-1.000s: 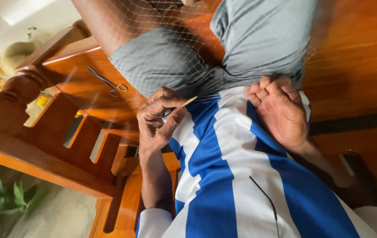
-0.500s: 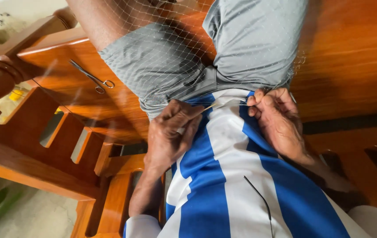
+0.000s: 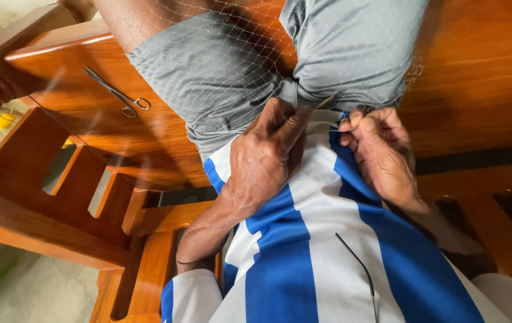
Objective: A person is sitting on a wooden bench, using a net-making needle and scissors to repair or weave a fine mesh fishing net.
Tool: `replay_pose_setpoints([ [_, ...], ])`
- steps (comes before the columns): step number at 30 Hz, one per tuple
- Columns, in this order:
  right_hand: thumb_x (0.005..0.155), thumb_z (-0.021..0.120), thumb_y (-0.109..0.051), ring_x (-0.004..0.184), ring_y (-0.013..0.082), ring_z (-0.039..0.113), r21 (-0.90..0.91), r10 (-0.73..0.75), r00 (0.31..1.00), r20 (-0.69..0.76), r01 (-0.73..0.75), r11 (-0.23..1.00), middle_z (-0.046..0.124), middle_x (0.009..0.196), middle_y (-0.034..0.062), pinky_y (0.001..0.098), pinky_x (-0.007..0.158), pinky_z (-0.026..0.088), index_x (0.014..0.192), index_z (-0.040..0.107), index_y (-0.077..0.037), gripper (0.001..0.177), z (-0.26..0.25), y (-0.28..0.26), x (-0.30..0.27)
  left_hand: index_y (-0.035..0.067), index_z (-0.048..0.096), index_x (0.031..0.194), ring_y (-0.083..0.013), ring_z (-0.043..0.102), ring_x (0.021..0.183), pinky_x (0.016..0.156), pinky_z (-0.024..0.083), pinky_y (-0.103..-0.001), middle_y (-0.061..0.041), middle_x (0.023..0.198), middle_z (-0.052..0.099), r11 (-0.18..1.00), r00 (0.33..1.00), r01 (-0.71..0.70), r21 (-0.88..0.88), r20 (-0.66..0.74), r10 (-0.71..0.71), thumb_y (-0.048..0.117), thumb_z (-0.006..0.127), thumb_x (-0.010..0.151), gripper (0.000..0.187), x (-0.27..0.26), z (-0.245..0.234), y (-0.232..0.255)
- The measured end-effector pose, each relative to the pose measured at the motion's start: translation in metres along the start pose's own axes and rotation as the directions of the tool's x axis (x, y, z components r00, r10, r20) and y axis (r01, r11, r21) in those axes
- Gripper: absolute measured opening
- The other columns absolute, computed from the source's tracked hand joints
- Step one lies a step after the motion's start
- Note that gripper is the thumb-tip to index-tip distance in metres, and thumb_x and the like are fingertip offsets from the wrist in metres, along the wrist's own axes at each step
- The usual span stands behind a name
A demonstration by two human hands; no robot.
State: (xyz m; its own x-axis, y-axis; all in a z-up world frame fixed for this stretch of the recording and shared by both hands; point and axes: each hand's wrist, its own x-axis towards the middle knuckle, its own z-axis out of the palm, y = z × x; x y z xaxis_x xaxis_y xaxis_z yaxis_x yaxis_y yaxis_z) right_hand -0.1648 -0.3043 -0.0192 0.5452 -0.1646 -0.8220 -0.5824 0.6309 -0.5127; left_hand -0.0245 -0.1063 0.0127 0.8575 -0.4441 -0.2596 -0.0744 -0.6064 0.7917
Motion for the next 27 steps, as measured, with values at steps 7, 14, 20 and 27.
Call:
replay_pose_setpoints([
  [7,0.115,0.055,-0.016,0.12,0.0227,0.068,0.012,-0.026,0.999,0.038,0.025,1.0,0.057,0.122,0.0069,0.0297,0.094,0.054,0.116,0.05,-0.012,0.007,0.001,-0.001,0.0,0.015,0.078,0.113,-0.0412,0.073,0.072,0.056,0.06,-0.05,-0.007,0.097,0.062,0.998,0.999,-0.004,0.063,-0.054,0.008,0.009,0.069,0.102,0.015,-0.002,0.017,-0.009],
  [14,0.116,0.054,-0.017,0.114,0.0171,0.066,0.067,0.054,0.998,0.028,-0.056,0.996,0.056,0.121,0.002,0.0238,0.076,0.048,0.116,0.053,-0.016,0.002,0.003,-0.008,-0.002,0.018,0.076,0.123,-0.0368,0.076,0.077,0.062,0.062,-0.04,-0.005,0.094,0.059,0.968,0.98,0.111,-0.224,-0.136,-0.144,0.008,0.069,0.103,0.023,-0.013,-0.001,-0.028],
  [20,0.116,0.056,-0.024,0.108,0.0095,0.062,0.023,0.078,0.997,0.013,-0.078,0.997,0.063,0.136,-0.005,0.0174,0.068,0.043,0.114,0.058,-0.021,0.004,0.025,-0.019,-0.001,0.004,0.072,0.101,-0.0069,0.05,0.059,0.058,0.047,-0.024,0.003,0.063,0.048,0.708,0.805,0.174,-0.684,-0.315,-0.502,0.01,0.073,0.103,0.007,-0.037,-0.004,-0.072],
  [27,0.118,0.053,-0.025,0.096,0.0053,0.056,-0.006,-0.147,0.977,0.156,0.15,0.989,0.049,0.171,0.0108,0.0172,0.068,0.043,0.111,0.05,-0.024,0.008,0.033,-0.008,0.023,0.005,0.067,0.093,-0.0085,0.053,0.064,0.059,0.043,-0.026,-0.003,0.073,0.057,0.762,0.824,0.187,-0.62,-0.323,-0.465,0.012,0.066,0.11,0.019,-0.036,-0.036,-0.082],
])
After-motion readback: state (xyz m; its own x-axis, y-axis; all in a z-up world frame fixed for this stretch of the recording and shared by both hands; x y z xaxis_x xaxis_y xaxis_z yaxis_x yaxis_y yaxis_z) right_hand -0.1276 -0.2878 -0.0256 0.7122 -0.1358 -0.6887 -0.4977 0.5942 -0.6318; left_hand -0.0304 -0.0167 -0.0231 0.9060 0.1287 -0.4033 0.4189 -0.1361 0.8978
